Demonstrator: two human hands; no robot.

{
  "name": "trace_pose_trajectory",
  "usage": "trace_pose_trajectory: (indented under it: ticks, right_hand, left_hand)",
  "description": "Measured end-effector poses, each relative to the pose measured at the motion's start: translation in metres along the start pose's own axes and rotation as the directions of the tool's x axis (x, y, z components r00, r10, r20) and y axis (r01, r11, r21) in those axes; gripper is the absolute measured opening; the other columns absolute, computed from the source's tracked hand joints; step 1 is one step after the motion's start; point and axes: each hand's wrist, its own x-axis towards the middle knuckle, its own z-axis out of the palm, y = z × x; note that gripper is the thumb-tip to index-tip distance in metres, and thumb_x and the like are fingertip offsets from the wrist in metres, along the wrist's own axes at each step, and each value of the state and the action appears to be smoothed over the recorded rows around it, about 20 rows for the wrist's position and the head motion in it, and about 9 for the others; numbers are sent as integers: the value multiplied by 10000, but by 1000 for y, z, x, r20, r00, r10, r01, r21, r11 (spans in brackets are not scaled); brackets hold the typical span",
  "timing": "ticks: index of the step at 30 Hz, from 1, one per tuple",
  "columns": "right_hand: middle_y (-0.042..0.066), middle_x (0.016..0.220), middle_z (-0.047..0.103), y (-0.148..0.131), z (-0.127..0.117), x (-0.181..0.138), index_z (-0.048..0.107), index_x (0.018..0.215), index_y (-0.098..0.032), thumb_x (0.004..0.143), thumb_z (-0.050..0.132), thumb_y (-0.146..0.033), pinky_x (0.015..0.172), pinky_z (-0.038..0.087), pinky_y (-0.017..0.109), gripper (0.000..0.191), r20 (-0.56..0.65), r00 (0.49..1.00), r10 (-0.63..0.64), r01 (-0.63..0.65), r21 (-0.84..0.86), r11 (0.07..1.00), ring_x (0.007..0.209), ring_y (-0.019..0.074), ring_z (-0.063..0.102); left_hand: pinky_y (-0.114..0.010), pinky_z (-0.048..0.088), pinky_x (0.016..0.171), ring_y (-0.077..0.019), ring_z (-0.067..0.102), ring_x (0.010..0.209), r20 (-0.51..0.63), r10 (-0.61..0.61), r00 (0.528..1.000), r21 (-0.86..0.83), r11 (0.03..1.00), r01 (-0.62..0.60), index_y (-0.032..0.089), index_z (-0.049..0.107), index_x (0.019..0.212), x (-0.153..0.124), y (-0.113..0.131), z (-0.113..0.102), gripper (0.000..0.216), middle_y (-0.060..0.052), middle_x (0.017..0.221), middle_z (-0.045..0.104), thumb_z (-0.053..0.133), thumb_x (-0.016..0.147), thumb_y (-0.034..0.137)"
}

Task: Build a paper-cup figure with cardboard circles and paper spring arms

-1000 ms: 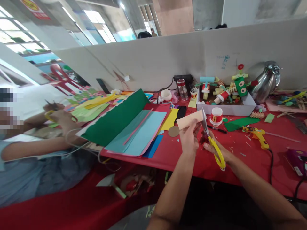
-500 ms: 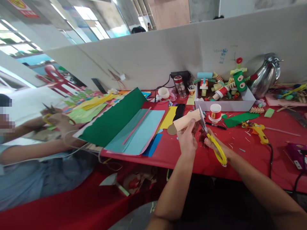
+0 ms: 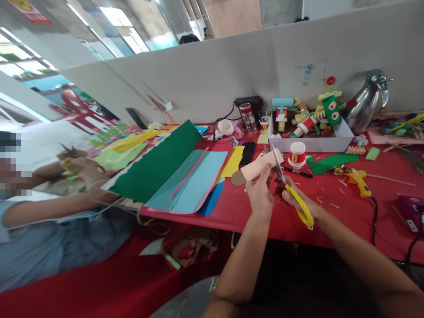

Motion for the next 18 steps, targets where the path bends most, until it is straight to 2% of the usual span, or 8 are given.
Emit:
trace_pose_trajectory:
  ticks: [4,9,15,18]
  right_hand:
    - [-5,910,495,2,1,0,485,1084,-272,841,539,-746,828,460,327,535,-7,1000,-4,4,41,999,848,172,486]
    - [-15,875,465,10,2,1,494,1141,-266,836,574,-728,760,451,303,560,-40,999,0,4,98,995,794,150,451]
    - [-11,876,480,10,2,0,506,1157,-263,840,584,-713,720,461,297,555,-35,999,9,-5,104,995,798,152,470]
    - [-12,871,478,9,3,0,503,1151,-260,832,584,-723,684,455,284,568,-41,999,12,-8,107,994,778,146,468]
  left_hand:
    - [-269,581,750,-175,734,832,-15,-11,1000,-37,999,11,169,720,825,-2,2,2,233,-47,887,774,827,622,127]
    - [-260,577,745,-164,731,810,-25,-10,1000,-40,999,9,168,717,830,-3,2,3,228,-40,880,771,820,635,111]
    - [-303,582,815,-199,737,899,-36,-8,999,-22,1000,7,166,721,862,-2,1,2,244,-63,942,771,823,645,126]
    - [-299,582,804,-194,736,882,-37,-10,999,-23,1000,10,162,723,872,-1,0,1,253,-64,940,772,825,643,129]
